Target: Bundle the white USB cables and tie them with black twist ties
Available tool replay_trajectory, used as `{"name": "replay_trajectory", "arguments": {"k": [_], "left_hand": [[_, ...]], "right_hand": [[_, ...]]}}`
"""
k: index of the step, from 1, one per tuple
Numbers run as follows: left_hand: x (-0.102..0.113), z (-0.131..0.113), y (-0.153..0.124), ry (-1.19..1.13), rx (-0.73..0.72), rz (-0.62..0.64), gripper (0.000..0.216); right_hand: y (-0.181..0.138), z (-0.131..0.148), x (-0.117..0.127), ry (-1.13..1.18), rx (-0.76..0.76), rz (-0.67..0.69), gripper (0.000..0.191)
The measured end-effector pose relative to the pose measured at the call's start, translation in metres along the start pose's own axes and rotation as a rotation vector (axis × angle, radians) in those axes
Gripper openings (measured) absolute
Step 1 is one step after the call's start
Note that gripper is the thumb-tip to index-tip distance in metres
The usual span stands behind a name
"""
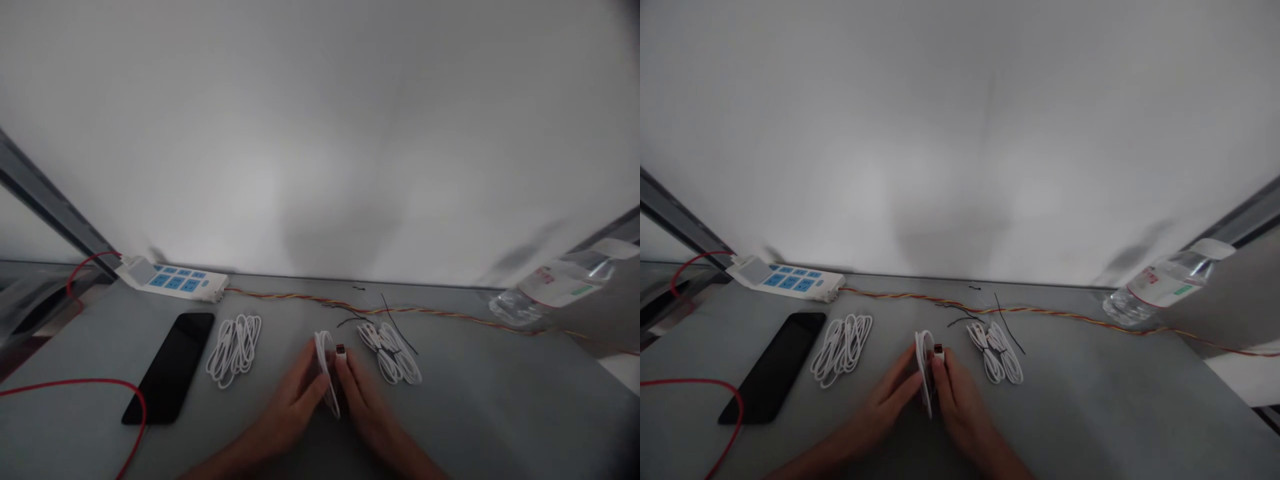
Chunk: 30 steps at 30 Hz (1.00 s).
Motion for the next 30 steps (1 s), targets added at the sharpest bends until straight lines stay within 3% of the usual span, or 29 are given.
{"name": "replay_trajectory", "arguments": {"k": [4,10,15,18,21,25,30], "left_hand": [[-0.001,0.008,0.004,0.017,-0.06,0.0,0.071],[0.01,0.015,0.003,0.14,-0.046,-0.113,0.07],[0.017,0.015,0.003,0.123,-0.031,-0.163,0.077],[0.02,0.004,0.004,0.173,-0.063,-0.174,0.066],[0.017,-0.008,0.006,0.237,-0.06,-0.116,0.045],[0.015,-0.018,0.007,0.277,-0.056,-0.098,0.041],[0.005,-0.019,0.005,0.308,-0.103,-0.026,0.041]], "right_hand": [[0.003,-0.002,-0.008,-0.002,0.024,0.094,0.03],[0.001,-0.008,-0.003,0.049,-0.041,0.007,0.029],[0.008,0.0,0.0,0.156,0.022,0.018,0.035],[0.011,0.0,0.01,0.071,0.054,-0.055,0.033],[0.012,-0.003,0.011,0.005,0.033,-0.024,0.033],[0.01,-0.013,0.004,0.106,-0.058,0.024,0.03],[0.007,-0.014,0.0,0.199,-0.017,-0.008,0.022]]}}
Point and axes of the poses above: each hand's wrist, its own y-axis towards the middle knuckle, its own x-axis out of the back of the hand, z = x × y, the point moved 8 cm from there along y, towards the middle knuckle, and after that the axes turned 8 degrees about z, right-handed, at the moved point
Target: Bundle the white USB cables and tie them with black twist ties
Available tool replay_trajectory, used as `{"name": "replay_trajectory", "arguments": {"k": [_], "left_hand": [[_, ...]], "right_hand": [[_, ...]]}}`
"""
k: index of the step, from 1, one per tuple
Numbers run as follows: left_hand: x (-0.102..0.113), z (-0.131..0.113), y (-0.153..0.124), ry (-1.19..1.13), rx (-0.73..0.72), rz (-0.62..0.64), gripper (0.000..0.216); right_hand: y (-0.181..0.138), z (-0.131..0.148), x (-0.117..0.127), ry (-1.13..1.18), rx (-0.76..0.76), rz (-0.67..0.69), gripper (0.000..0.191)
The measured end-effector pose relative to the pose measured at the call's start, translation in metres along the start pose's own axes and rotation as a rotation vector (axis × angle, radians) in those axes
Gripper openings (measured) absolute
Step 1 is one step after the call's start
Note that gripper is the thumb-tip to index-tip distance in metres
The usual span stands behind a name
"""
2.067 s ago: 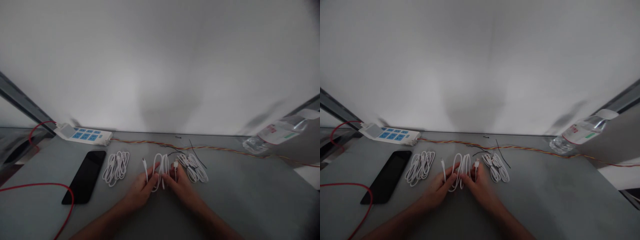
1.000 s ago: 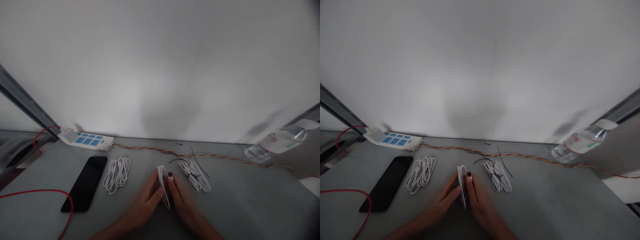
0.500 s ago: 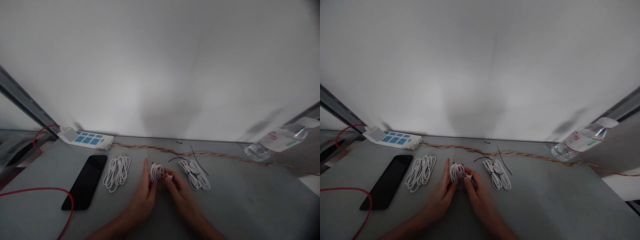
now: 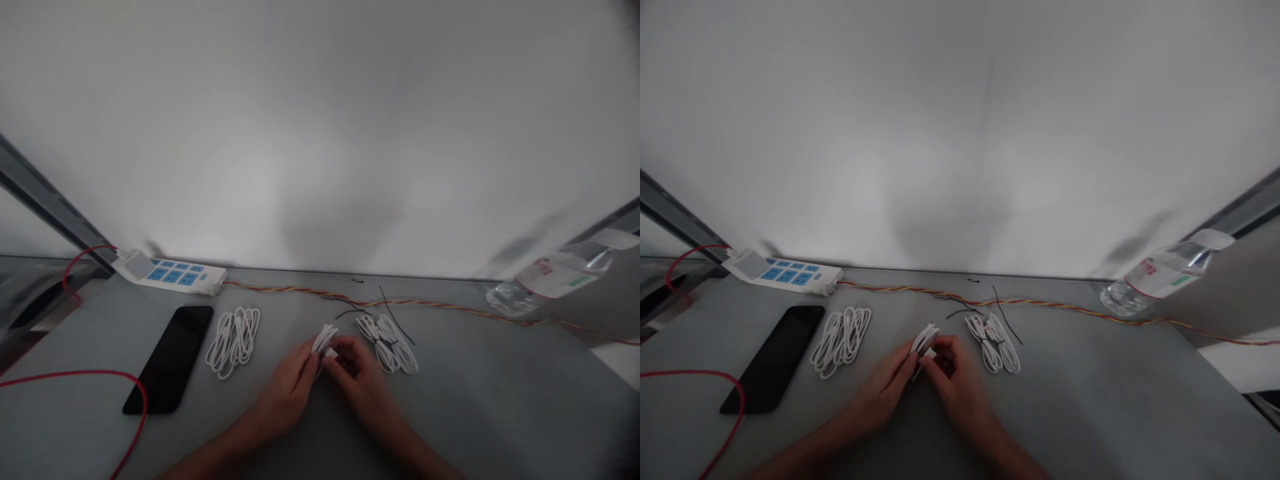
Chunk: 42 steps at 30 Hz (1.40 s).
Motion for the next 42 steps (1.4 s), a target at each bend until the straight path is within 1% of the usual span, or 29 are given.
{"name": "replay_trajectory", "arguments": {"k": [3,5,9,12,14,17,19,22,24,26,28,30,32,34,38,40,42], "left_hand": [[-0.005,0.001,-0.002,-0.01,0.006,0.075,0.044],[-0.005,0.001,-0.002,-0.046,0.02,0.103,0.045],[-0.002,-0.001,0.003,-0.084,0.008,0.162,0.044],[-0.002,-0.003,0.007,-0.116,-0.009,0.22,0.043],[0.0,-0.002,0.008,-0.154,-0.014,0.226,0.043],[0.005,0.0,0.009,-0.162,0.004,0.172,0.041],[0.01,0.006,0.009,-0.112,0.055,0.116,0.038],[0.017,0.019,0.009,-0.035,0.152,0.056,0.039],[0.019,0.029,0.011,-0.05,0.175,0.023,0.041],[0.02,0.037,0.012,-0.104,0.18,-0.011,0.042],[0.019,0.046,0.012,-0.192,0.205,-0.023,0.042],[0.016,0.053,0.011,-0.268,0.26,-0.028,0.043],[0.014,0.055,0.009,-0.308,0.299,-0.027,0.045],[0.013,0.053,0.009,-0.326,0.296,-0.027,0.047],[0.013,0.055,0.006,-0.401,0.319,-0.07,0.05],[0.015,0.056,0.004,-0.446,0.326,-0.093,0.046],[0.016,0.052,0.004,-0.465,0.297,-0.081,0.042]], "right_hand": [[0.0,0.005,-0.005,-0.022,0.059,0.071,0.017],[0.001,0.008,-0.005,-0.053,0.094,0.088,0.016],[0.003,0.005,0.001,-0.137,0.081,0.023,0.018],[0.002,-0.002,0.004,-0.126,0.045,-0.014,0.021],[0.001,-0.004,0.007,-0.129,0.035,-0.029,0.024],[0.004,-0.005,0.014,-0.178,0.074,-0.053,0.027],[0.008,-0.007,0.025,-0.187,0.094,-0.11,0.031],[0.013,-0.014,0.046,-0.252,0.05,-0.242,0.036],[0.016,-0.015,0.057,-0.389,0.021,-0.288,0.032],[0.02,-0.01,0.063,-0.59,0.053,-0.284,0.029],[0.025,-0.003,0.062,-0.806,0.136,-0.227,0.03],[0.03,-0.003,0.06,-0.978,0.16,-0.171,0.04],[0.033,-0.005,0.058,-1.096,0.138,-0.139,0.047],[0.034,-0.004,0.055,-1.158,0.134,-0.12,0.046],[0.032,0.003,0.049,-1.212,0.164,-0.098,0.028],[0.031,0.005,0.052,-1.249,0.129,-0.116,0.022],[0.031,0.004,0.056,-1.274,0.079,-0.128,0.018]]}}
Point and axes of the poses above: each hand's wrist, its own y-axis towards the middle knuckle, its own x-axis out of the back of the hand, z = x × y, the point moved 8 cm from there along y, towards the middle knuckle, and after that the axes turned 8 degrees about z, right-handed, at the moved point
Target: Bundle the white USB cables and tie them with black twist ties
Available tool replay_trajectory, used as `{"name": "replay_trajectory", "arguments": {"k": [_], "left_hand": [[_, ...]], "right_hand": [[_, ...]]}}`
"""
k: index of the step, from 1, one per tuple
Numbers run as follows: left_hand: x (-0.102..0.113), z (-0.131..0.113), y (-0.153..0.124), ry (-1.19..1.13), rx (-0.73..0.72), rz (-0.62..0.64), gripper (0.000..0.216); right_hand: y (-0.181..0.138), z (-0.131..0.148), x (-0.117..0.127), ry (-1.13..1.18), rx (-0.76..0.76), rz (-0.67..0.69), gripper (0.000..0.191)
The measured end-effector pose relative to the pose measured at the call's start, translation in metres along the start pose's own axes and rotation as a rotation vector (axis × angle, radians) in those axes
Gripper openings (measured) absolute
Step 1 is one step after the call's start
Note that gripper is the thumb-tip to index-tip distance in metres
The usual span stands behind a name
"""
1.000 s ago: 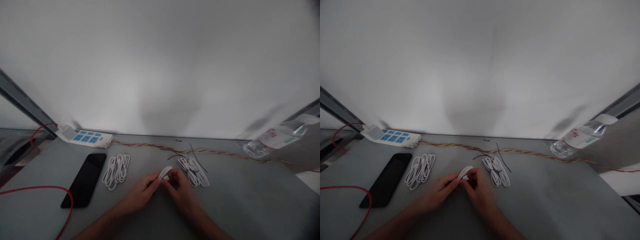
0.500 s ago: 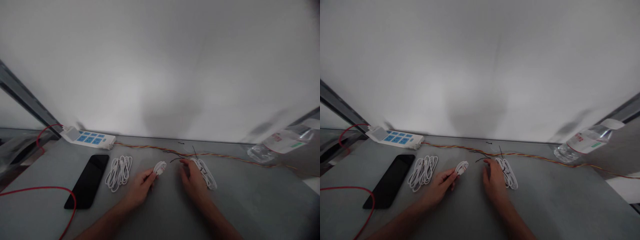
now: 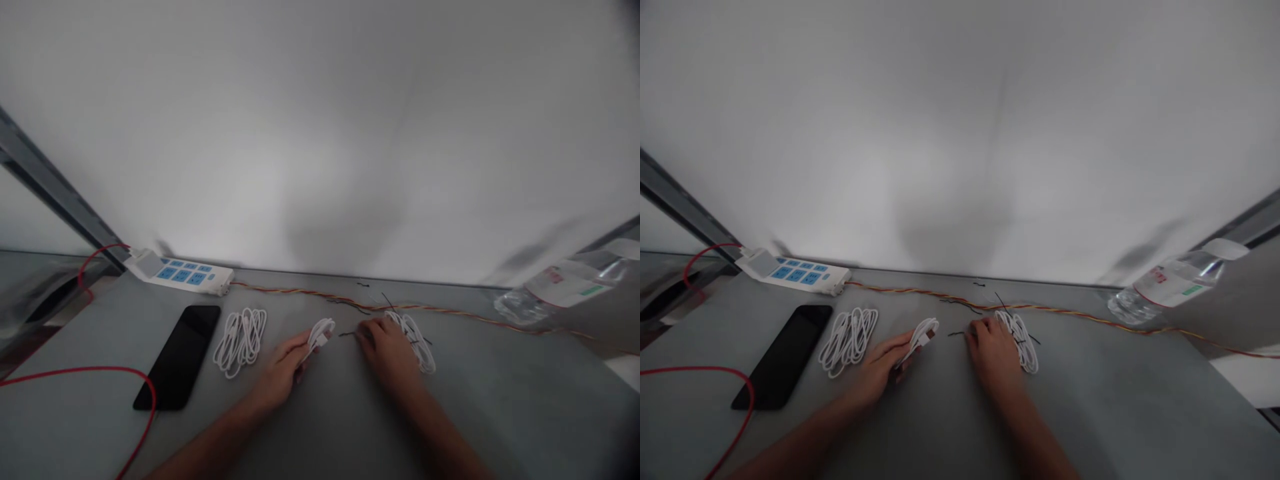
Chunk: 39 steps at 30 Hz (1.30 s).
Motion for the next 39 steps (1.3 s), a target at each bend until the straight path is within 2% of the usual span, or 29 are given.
{"name": "replay_trajectory", "arguments": {"k": [4,7,11,14,17,21,26,30,33,39], "left_hand": [[-0.008,-0.009,-0.001,0.009,-0.056,0.097,0.046],[-0.014,-0.007,0.0,-0.065,-0.069,0.139,0.063],[-0.023,0.001,0.002,-0.212,-0.038,0.182,0.08],[-0.028,0.001,0.001,-0.18,-0.037,0.197,0.066],[-0.03,-0.005,0.0,-0.036,-0.07,0.191,0.045],[-0.026,-0.012,-0.001,0.024,-0.095,0.138,0.041],[-0.024,-0.022,-0.004,0.178,-0.152,0.134,0.038],[-0.024,-0.026,-0.007,0.277,-0.183,0.097,0.037],[-0.024,-0.03,-0.01,0.328,-0.237,0.075,0.034],[-0.023,-0.031,-0.014,0.406,-0.295,-0.007,0.033]], "right_hand": [[0.001,-0.001,-0.002,-0.043,-0.015,0.041,0.017],[0.0,0.002,0.001,-0.013,-0.055,0.043,0.018],[-0.008,0.014,-0.002,0.372,-0.109,0.096,0.021],[-0.018,0.038,-0.005,0.653,-0.026,0.134,0.019],[-0.024,0.047,-0.009,0.794,-0.046,0.158,0.015],[-0.023,0.051,-0.015,1.036,-0.065,0.247,0.019],[-0.024,0.051,-0.025,1.051,-0.113,0.398,0.033],[-0.025,0.051,-0.018,0.993,-0.108,0.322,0.028],[-0.028,0.056,-0.019,0.996,-0.11,0.33,0.029],[-0.034,0.065,-0.034,1.24,-0.195,0.492,0.04]]}}
Point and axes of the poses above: each hand's wrist, its own y-axis towards the middle knuckle, its own x-axis out of the back of the hand, z = x × y, the point moved 8 cm from there along y, towards the middle knuckle, and after that the axes turned 8 degrees about z, right-handed, at the moved point
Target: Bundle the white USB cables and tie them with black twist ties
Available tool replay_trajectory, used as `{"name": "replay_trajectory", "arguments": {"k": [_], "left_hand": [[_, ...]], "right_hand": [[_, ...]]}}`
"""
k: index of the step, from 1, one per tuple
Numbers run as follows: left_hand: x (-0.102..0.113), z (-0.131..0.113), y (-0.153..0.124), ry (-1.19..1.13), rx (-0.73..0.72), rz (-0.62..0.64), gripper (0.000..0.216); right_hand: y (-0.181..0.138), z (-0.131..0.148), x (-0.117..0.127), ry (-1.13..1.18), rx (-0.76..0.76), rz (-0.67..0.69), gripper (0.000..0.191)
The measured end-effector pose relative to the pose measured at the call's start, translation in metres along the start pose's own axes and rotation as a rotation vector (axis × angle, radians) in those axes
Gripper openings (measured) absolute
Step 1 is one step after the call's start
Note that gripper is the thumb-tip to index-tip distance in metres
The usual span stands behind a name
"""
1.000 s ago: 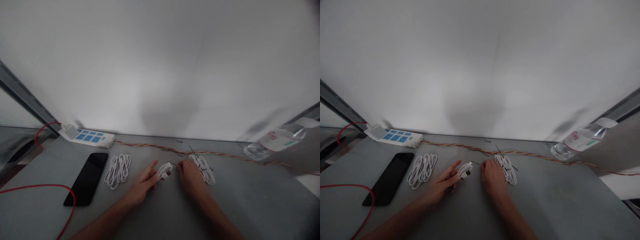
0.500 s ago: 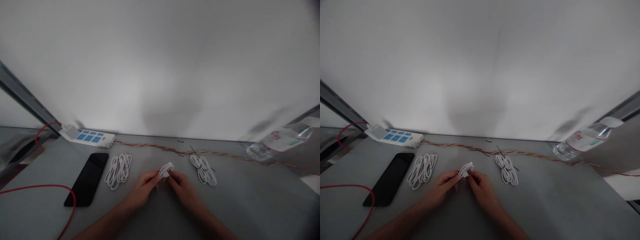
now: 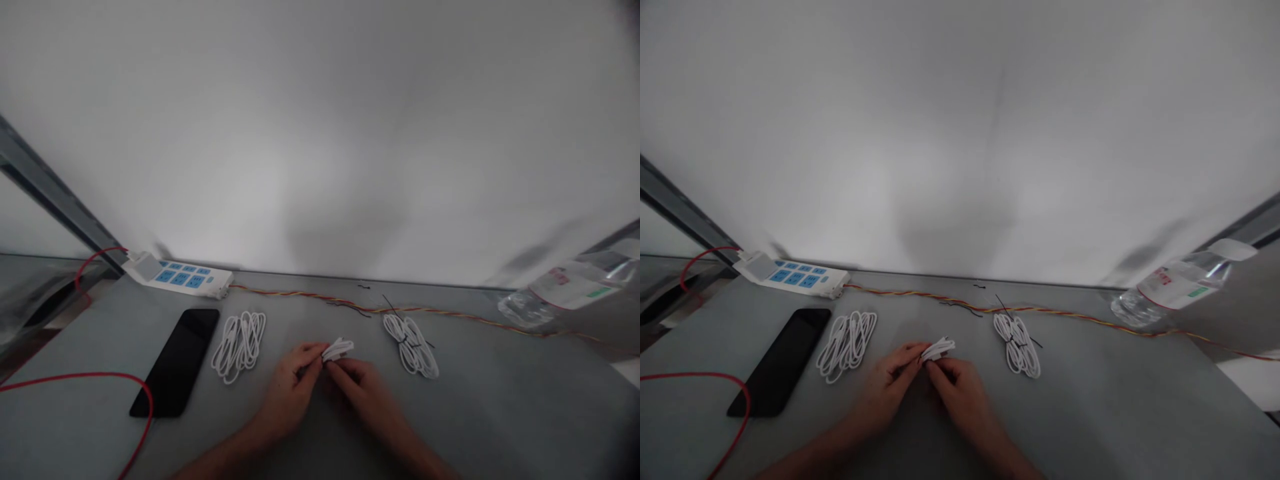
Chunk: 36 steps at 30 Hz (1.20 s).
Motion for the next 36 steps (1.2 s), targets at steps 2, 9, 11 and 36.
{"name": "replay_trajectory", "arguments": {"k": [2,9,11,36], "left_hand": [[-0.001,-0.002,-0.002,0.083,-0.028,-0.018,0.033],[-0.005,-0.008,-0.006,0.419,-0.225,-0.017,0.04],[-0.003,-0.009,-0.006,0.487,-0.28,-0.045,0.041],[-0.018,-0.016,-0.017,0.527,-0.402,0.14,0.069]], "right_hand": [[0.001,-0.003,-0.003,0.109,-0.021,0.056,0.041],[0.004,-0.011,-0.01,0.388,-0.007,0.135,0.037],[0.006,-0.016,-0.011,0.501,0.003,0.125,0.038],[-0.007,0.013,0.027,-0.233,0.134,-0.141,0.026]]}}
Point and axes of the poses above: each hand's wrist, its own y-axis towards the middle knuckle, its own x-axis out of the back of the hand, z = x × y, the point moved 8 cm from there along y, towards the middle knuckle, and after that the axes turned 8 degrees about z, right-handed, at the moved point
